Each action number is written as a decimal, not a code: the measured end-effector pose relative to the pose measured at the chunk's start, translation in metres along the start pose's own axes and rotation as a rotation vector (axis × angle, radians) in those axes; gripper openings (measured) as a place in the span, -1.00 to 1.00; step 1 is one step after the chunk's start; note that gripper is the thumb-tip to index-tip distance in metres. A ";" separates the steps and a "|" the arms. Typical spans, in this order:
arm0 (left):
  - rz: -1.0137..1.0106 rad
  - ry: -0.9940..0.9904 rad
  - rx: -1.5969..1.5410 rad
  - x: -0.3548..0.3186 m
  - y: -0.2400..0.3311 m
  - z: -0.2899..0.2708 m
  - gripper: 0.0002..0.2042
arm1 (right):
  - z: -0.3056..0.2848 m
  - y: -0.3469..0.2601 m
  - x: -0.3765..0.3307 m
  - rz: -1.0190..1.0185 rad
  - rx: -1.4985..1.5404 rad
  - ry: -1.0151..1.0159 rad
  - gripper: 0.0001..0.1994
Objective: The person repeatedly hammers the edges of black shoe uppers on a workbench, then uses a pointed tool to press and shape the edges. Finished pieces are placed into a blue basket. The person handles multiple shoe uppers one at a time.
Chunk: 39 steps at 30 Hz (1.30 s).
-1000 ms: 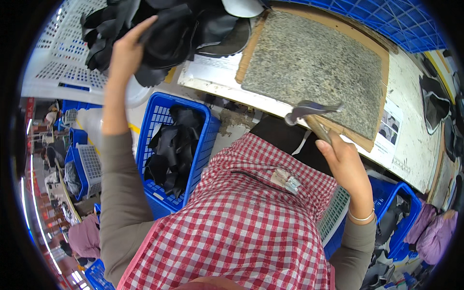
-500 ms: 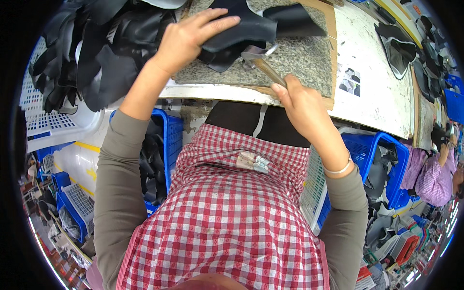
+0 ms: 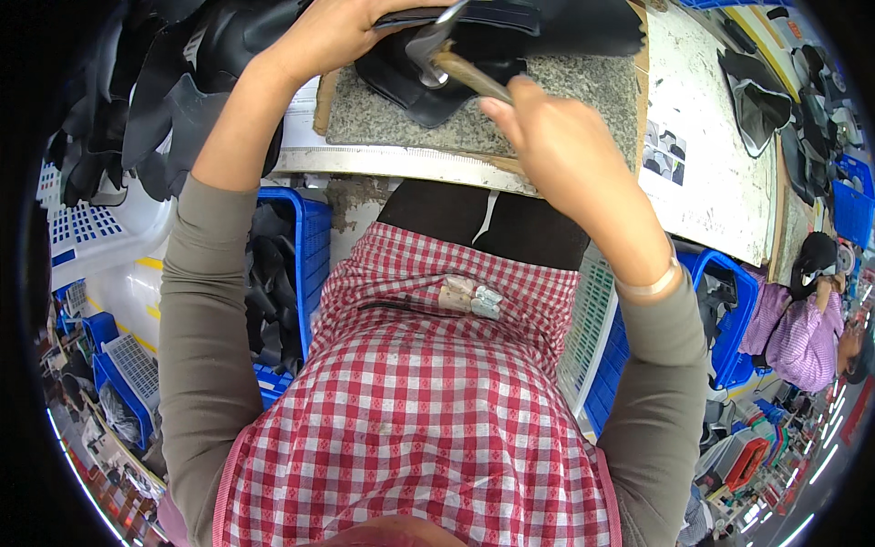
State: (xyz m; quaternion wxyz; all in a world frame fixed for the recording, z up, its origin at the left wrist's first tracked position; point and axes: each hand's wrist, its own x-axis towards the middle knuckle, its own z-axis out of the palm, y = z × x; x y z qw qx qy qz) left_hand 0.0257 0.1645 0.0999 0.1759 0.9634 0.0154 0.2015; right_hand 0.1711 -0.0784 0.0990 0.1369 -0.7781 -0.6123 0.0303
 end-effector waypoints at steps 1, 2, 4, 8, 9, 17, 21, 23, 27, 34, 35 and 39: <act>-0.020 -0.048 0.025 0.005 0.001 -0.002 -0.41 | 0.001 0.005 -0.009 -0.002 0.077 -0.003 -0.57; -0.039 -0.097 0.047 0.011 0.003 -0.002 -0.42 | 0.006 0.007 -0.012 0.049 0.114 0.012 -0.57; -0.049 -0.181 0.061 0.022 0.008 -0.001 -0.45 | 0.008 0.011 -0.020 0.012 0.049 -0.106 -0.57; 0.045 -0.224 0.172 0.041 0.022 0.003 -0.51 | 0.000 0.006 -0.024 0.055 -0.030 -0.050 -0.55; 0.064 -0.245 0.167 0.045 0.025 0.003 -0.53 | -0.006 0.004 -0.024 0.056 0.086 -0.025 -0.55; -0.034 -0.223 0.136 0.035 0.022 0.008 -0.58 | 0.001 0.034 -0.041 0.215 0.042 -0.003 -0.58; -0.011 0.173 0.051 0.012 0.025 0.037 -0.57 | 0.029 0.055 -0.047 0.204 0.194 -0.010 -0.53; -0.130 0.493 0.145 -0.011 0.036 0.062 -0.36 | 0.036 0.061 -0.052 0.196 0.151 0.025 -0.53; -0.812 0.507 -0.330 -0.046 0.072 0.112 -0.37 | 0.048 0.047 -0.052 0.263 0.216 0.036 -0.54; -0.213 0.734 0.494 0.021 0.083 -0.037 -0.77 | -0.042 0.008 -0.098 0.149 0.484 0.088 -0.55; -0.053 0.848 0.495 0.040 0.088 -0.063 -0.75 | -0.057 0.004 -0.106 0.154 0.578 0.067 -0.55; 0.214 0.414 0.794 0.099 0.122 -0.064 -0.85 | -0.065 0.005 -0.099 0.112 0.366 0.303 -0.56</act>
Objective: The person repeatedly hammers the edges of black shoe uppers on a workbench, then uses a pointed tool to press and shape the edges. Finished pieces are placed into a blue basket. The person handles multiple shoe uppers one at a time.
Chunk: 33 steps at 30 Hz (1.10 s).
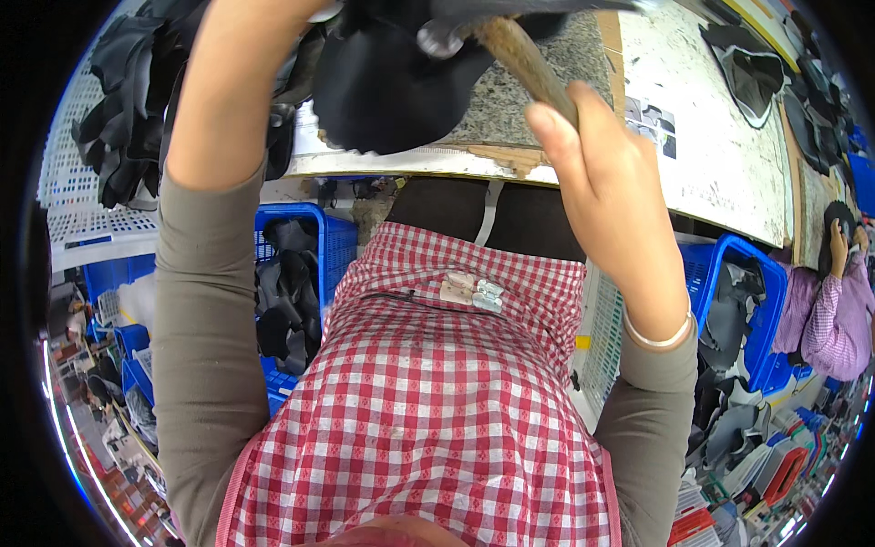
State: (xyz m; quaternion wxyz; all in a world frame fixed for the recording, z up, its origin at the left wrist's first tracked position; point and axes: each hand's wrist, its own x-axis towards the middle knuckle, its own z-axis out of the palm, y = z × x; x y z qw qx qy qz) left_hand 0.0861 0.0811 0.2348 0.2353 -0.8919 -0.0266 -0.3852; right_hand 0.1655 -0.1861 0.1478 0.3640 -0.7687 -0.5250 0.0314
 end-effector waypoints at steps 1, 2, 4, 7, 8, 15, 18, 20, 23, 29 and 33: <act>0.055 -0.131 -0.137 0.001 0.013 0.013 -0.84 | 0.007 0.009 0.005 0.028 -0.049 -0.004 -0.57; 0.110 -0.261 -0.277 -0.004 0.025 0.029 -0.82 | 0.014 0.020 0.009 -0.011 -0.076 0.017 -0.57; 0.024 -0.317 -0.768 -0.029 0.037 0.059 -0.66 | 0.030 0.047 0.011 0.121 -0.171 -0.112 -0.57; -0.011 -0.260 -0.952 -0.084 0.049 0.087 -0.38 | 0.054 0.080 -0.010 0.140 -0.211 -0.151 -0.58; -0.012 -0.023 -0.875 -0.101 0.056 0.094 -0.46 | 0.058 0.088 -0.020 0.167 -0.205 -0.141 -0.58; -0.081 -0.286 -0.310 -0.096 0.042 0.096 -0.37 | 0.077 0.095 -0.026 0.171 -0.231 -0.083 -0.59; 0.170 0.074 0.026 -0.049 0.025 0.079 -0.48 | 0.064 0.091 -0.001 0.048 -0.203 0.032 -0.57; 0.239 0.368 0.109 -0.028 0.017 0.064 -0.51 | 0.054 0.090 0.012 0.006 -0.196 0.065 -0.57; 0.204 0.195 0.233 -0.041 0.021 0.042 -0.54 | 0.059 0.090 0.025 -0.017 -0.269 0.118 -0.56; -0.289 -0.526 -0.104 -0.150 0.105 0.050 -0.05 | 0.082 0.096 0.019 0.088 -0.329 -0.090 -0.54; -0.601 -0.477 -0.307 -0.180 0.117 0.062 -0.07 | 0.056 0.086 0.007 0.131 -0.183 -0.100 -0.51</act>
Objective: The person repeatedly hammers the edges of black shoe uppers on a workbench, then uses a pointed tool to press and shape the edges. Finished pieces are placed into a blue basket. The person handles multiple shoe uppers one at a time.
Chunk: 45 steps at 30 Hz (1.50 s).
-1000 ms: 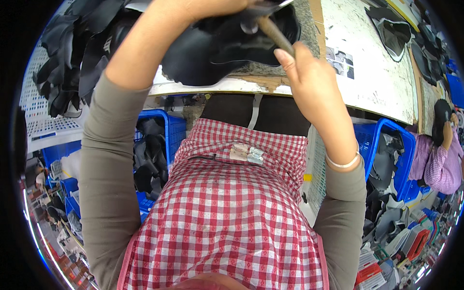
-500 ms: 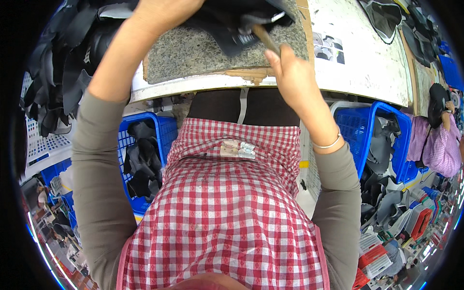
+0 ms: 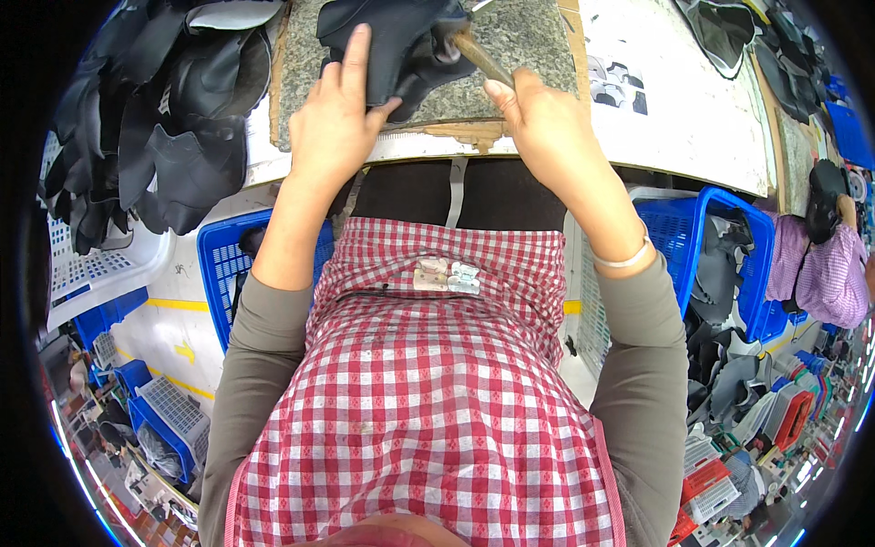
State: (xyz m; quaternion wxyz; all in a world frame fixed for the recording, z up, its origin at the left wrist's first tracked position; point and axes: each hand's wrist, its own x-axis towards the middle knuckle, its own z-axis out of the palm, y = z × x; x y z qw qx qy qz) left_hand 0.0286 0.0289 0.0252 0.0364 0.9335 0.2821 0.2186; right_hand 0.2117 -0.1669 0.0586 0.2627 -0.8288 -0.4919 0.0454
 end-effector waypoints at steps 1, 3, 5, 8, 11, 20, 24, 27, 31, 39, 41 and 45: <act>-0.033 0.064 -0.095 0.001 -0.006 0.000 -0.10 | -0.008 -0.006 -0.002 -0.053 0.062 0.034 -0.50; -0.081 -0.002 -0.227 0.005 -0.021 -0.002 -0.17 | -0.011 -0.025 0.006 0.014 0.048 0.002 -0.50; -0.066 -0.090 -0.315 0.009 -0.034 -0.004 -0.18 | -0.002 -0.038 0.023 0.055 -0.036 -0.074 -0.50; 0.012 -0.086 -0.414 0.012 -0.045 -0.003 -0.18 | -0.009 -0.036 0.038 -0.071 -0.150 -0.101 -0.48; -0.072 -0.119 -0.395 0.010 -0.041 -0.003 -0.17 | -0.013 -0.023 0.031 -0.053 -0.033 -0.069 -0.48; -0.067 -0.225 -0.340 0.011 -0.034 -0.018 -0.06 | -0.024 -0.072 0.024 0.257 -0.103 -0.206 -0.58; -0.057 -0.184 -0.361 0.011 -0.029 -0.033 -0.06 | -0.009 -0.062 0.010 0.239 -0.052 -0.412 -0.51; -0.118 -0.256 -0.356 -0.023 -0.025 -0.066 -0.06 | 0.008 -0.031 -0.009 0.032 -0.096 -0.350 -0.55; -0.302 -0.154 -0.135 -0.166 -0.051 -0.143 -0.09 | -0.021 -0.015 -0.045 0.149 0.398 -0.417 -0.62; -1.023 -0.483 0.515 -0.386 -0.146 -0.164 -0.06 | -0.009 -0.039 -0.060 0.322 0.583 -0.520 -0.64; -0.635 0.062 0.103 -0.342 -0.158 -0.124 0.02 | 0.000 -0.047 -0.064 0.190 0.463 -0.546 -0.60; -0.586 0.225 0.023 -0.222 -0.185 -0.023 -0.03 | 0.002 -0.063 -0.070 -0.057 0.331 -0.546 -0.59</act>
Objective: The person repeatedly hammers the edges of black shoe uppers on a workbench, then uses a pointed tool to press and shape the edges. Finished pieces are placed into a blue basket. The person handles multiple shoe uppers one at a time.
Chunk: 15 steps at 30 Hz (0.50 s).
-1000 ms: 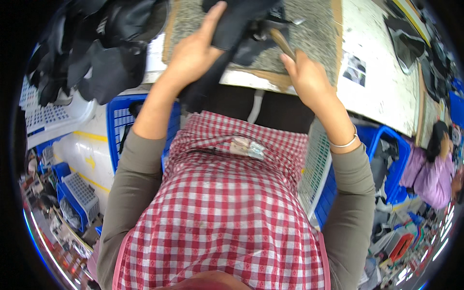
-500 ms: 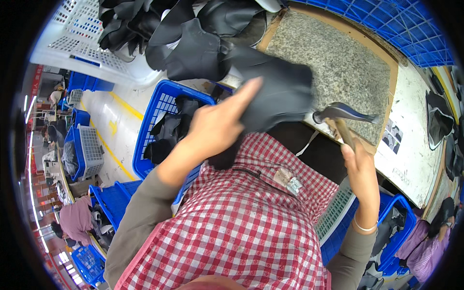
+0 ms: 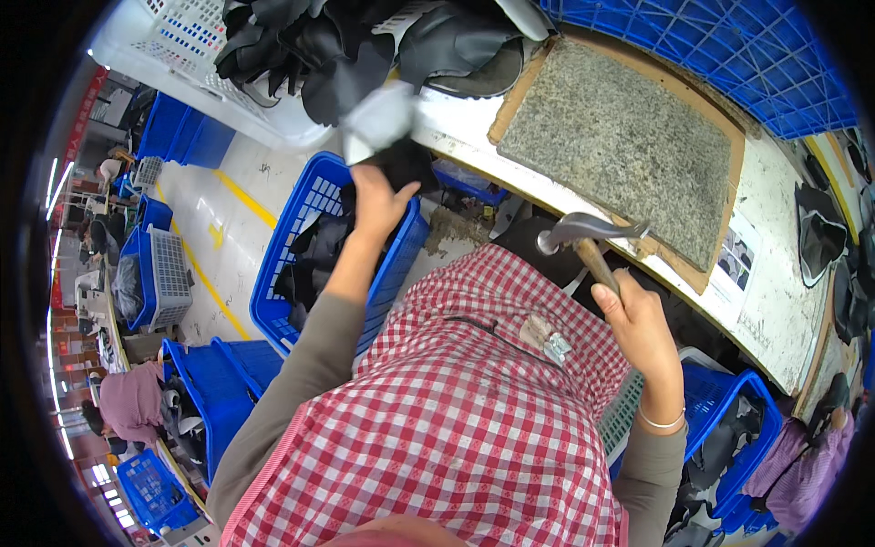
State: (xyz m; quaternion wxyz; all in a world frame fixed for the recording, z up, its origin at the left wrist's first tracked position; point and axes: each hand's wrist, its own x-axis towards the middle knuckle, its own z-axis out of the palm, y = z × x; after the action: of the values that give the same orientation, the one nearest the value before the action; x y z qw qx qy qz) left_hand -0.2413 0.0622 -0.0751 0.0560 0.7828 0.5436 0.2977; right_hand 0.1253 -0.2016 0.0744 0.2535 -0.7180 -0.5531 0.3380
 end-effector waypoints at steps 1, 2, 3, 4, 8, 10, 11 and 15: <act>0.003 0.147 -0.142 0.018 0.002 0.024 -0.23 | 0.000 -0.002 -0.002 0.015 0.010 0.002 -0.59; -0.059 0.185 -0.308 0.024 -0.004 0.034 -0.40 | -0.001 -0.003 -0.004 0.019 0.025 0.020 -0.59; -0.107 0.197 -0.315 0.031 -0.010 0.043 -0.57 | -0.003 -0.003 -0.006 0.079 0.000 0.030 -0.60; -0.124 0.111 -0.229 0.028 -0.022 0.039 -0.72 | -0.004 0.000 -0.007 0.123 0.003 0.044 -0.60; 0.065 -0.022 0.129 0.012 -0.057 -0.032 -0.87 | -0.013 0.019 -0.014 0.236 0.053 0.078 -0.59; -0.026 -0.093 0.175 0.018 -0.049 -0.085 -0.83 | -0.018 0.025 -0.011 0.248 0.013 0.097 -0.60; 0.067 -0.044 0.135 0.030 -0.036 -0.107 -0.77 | -0.021 0.025 -0.007 0.262 0.005 0.093 -0.61; 0.353 0.039 0.251 0.097 0.068 -0.170 -0.55 | -0.032 0.003 0.011 0.059 -0.059 0.135 -0.63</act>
State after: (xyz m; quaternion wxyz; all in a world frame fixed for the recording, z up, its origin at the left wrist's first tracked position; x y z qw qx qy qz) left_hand -0.2525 0.0804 0.1311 -0.1053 0.8608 0.4317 0.2480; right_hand 0.1534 -0.1915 0.0908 0.2589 -0.7624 -0.5230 0.2798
